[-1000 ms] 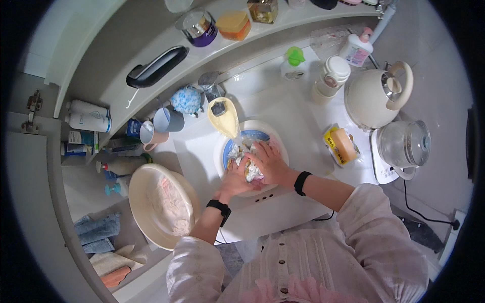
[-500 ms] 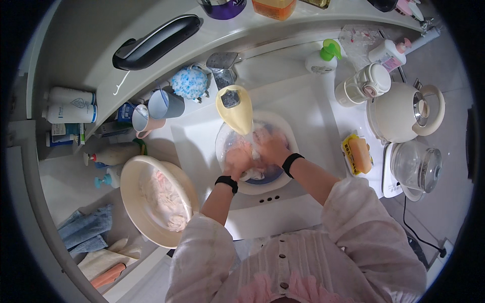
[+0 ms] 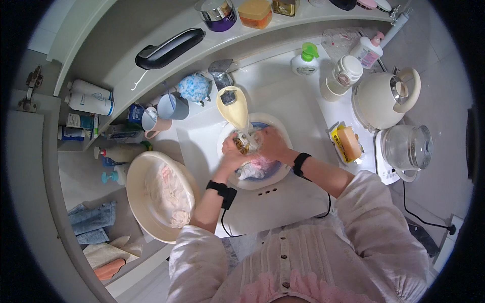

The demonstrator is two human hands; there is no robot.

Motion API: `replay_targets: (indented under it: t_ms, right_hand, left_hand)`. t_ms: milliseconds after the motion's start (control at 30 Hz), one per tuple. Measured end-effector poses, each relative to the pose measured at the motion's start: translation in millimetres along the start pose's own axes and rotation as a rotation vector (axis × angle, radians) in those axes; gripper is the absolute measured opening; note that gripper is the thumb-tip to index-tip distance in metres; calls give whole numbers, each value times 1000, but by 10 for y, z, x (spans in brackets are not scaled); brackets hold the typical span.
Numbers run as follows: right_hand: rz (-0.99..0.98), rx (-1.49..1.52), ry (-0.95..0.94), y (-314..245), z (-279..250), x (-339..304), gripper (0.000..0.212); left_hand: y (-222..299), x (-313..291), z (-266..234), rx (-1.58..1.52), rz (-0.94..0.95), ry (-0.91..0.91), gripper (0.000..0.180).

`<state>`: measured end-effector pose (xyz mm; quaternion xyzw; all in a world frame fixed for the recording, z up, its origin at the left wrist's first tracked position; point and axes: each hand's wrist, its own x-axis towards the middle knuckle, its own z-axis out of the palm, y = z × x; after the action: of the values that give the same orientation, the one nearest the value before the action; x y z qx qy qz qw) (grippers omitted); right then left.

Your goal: The person hand washes several small garments in a bathroom sink. They scrub and rinse each item under running water, then place the washed pieces into a separate basin. The person repeats this process for multiple items.

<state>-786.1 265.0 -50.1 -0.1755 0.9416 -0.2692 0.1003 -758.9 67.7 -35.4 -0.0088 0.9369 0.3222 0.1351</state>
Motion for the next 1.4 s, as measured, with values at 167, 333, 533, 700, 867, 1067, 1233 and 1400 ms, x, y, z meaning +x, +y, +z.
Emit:
replay_targets:
  t_ms: [167,333,533,700,867,1067,1233,1400]
  right_hand:
    - [323,264,-77,35,57,-28,79]
    - [383,316,-324,25,115,149,111]
    - [207,383,-277,-39,-111,275,102]
    - [37,504,-71,-268,-372,2,84]
    - [-367,338,154,-286,-360,-240,65]
    - [-528,107,60,-167,-328,-405,71]
    - [-322,-7,40,-132,-436,-366,112]
    - [-189,-151,-134,-105,-190,-330,115]
  left_hand:
    - [-177,190,-65,-743,-401,-212,87]
    - [-67,306,210,-956,-557,-186,76]
    - [67,346,210,-993,-540,-107,80]
    - [119,64,100,-1663,-436,-180,46]
    - [175,-371,-68,-1240,-433,-96,49]
    - [233,-571,-279,284,176,207,89]
    - [300,-219,-319,217,223,-378,143]
    - [245,-134,86,420,56,-405,140]
